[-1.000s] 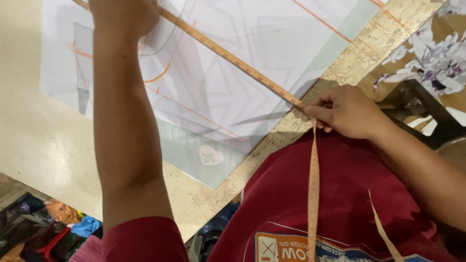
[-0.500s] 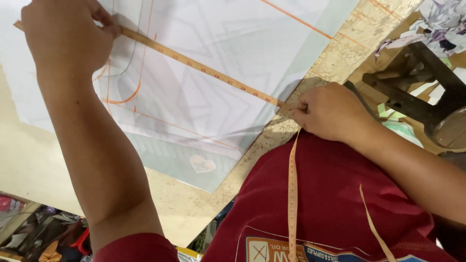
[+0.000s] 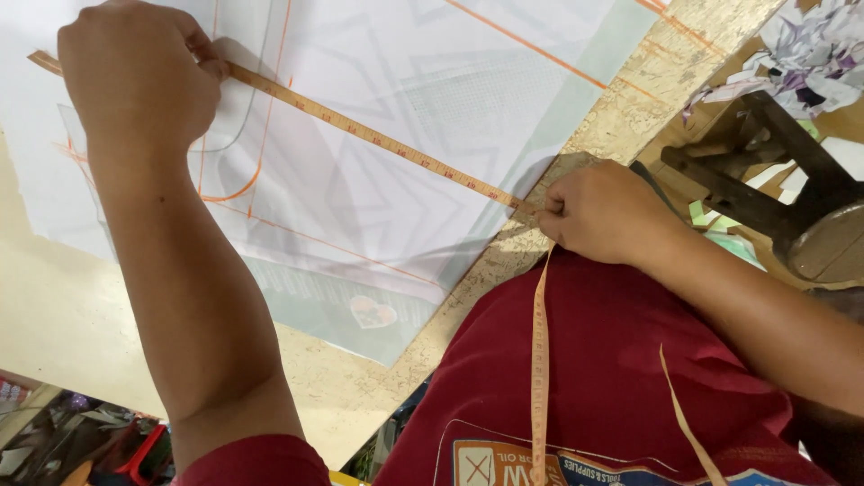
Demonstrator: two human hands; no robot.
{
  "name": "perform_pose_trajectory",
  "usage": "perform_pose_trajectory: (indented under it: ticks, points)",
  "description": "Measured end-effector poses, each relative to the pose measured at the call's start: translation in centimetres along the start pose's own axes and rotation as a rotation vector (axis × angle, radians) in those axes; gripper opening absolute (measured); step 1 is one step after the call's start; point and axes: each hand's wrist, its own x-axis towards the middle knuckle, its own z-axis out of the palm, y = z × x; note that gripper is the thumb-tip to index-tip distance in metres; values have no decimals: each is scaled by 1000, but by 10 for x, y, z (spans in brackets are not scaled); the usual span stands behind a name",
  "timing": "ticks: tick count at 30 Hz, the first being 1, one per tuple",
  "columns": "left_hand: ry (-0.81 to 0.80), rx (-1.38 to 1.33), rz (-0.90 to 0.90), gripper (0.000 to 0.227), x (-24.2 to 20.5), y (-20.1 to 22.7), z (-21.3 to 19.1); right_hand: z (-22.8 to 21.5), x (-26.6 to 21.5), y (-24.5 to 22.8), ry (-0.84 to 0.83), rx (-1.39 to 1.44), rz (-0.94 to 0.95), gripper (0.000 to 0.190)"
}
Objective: The person uses a set square and orange chalk to draw lines on a large sheet of paper. They then use scissors to cut along the drawn lines, creating a pattern. A measuring tape is also used to measure sections of the paper.
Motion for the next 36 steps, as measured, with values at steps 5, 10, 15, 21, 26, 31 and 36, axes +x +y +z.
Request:
perform_pose_trajectory:
  ticks: [5,10,15,21,26,31,36]
  points:
    - [-7,97,-6,4,3,0,8,4,2,2,35,2,-13,30]
    - [-14,145,-19,8,4,3,10,2,0,1,41,-14,-22,33]
    - [66,71,-24,13,5,10,3,-6,-3,-4,-6,36,23,36]
    - [-202,64,-131,25,7,31,-31,-2,-6,-4,92,201,-44,61]
    - [-341,-50,-213,30,11,35,-41,14,3,9,130,208,-120,59]
    - [-448,-118,-261,35,20,40,-52,14,3,12,217,258,-198,59]
    - [-542,-7,-253,29,18,46,-59,17,7,13,157,208,-159,56]
